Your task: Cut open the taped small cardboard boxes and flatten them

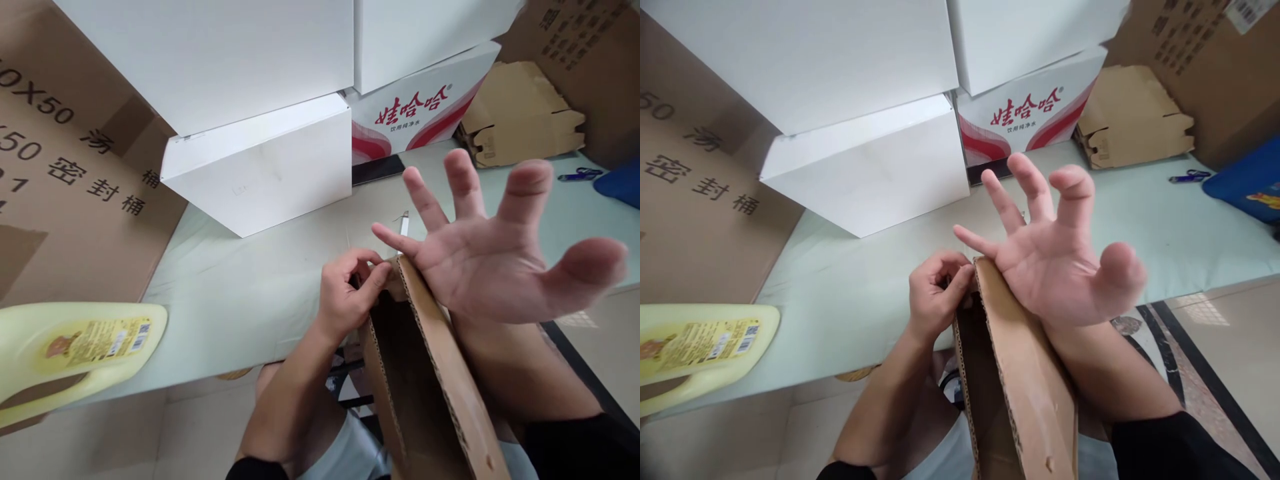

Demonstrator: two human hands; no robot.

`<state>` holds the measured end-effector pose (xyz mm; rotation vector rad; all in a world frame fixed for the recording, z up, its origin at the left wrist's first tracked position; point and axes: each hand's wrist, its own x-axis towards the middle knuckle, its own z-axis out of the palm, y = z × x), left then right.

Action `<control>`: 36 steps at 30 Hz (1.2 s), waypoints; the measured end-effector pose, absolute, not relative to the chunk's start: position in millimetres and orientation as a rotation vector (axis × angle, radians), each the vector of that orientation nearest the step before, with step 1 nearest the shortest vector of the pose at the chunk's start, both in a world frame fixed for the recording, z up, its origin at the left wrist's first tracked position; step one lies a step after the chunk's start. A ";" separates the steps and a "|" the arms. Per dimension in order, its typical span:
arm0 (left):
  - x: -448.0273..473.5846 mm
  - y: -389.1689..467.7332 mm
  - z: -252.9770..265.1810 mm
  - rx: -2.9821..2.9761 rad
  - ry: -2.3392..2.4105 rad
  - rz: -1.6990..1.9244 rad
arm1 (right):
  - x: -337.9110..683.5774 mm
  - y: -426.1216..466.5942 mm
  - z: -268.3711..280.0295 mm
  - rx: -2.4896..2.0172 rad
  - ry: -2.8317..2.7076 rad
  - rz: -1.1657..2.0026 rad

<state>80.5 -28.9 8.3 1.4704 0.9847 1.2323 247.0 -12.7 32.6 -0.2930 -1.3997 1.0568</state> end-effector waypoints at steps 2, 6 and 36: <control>80.8 -29.6 7.6 1.431 0.986 1.220 | 243.3 -13.2 31.8 -0.344 -1.513 1.019; 77.9 -29.8 6.6 1.301 0.962 1.247 | 241.2 -8.8 23.5 -0.444 -1.618 1.032; 67.8 -4.8 11.3 0.834 1.028 1.454 | 264.0 -6.6 24.6 -0.416 -1.879 0.780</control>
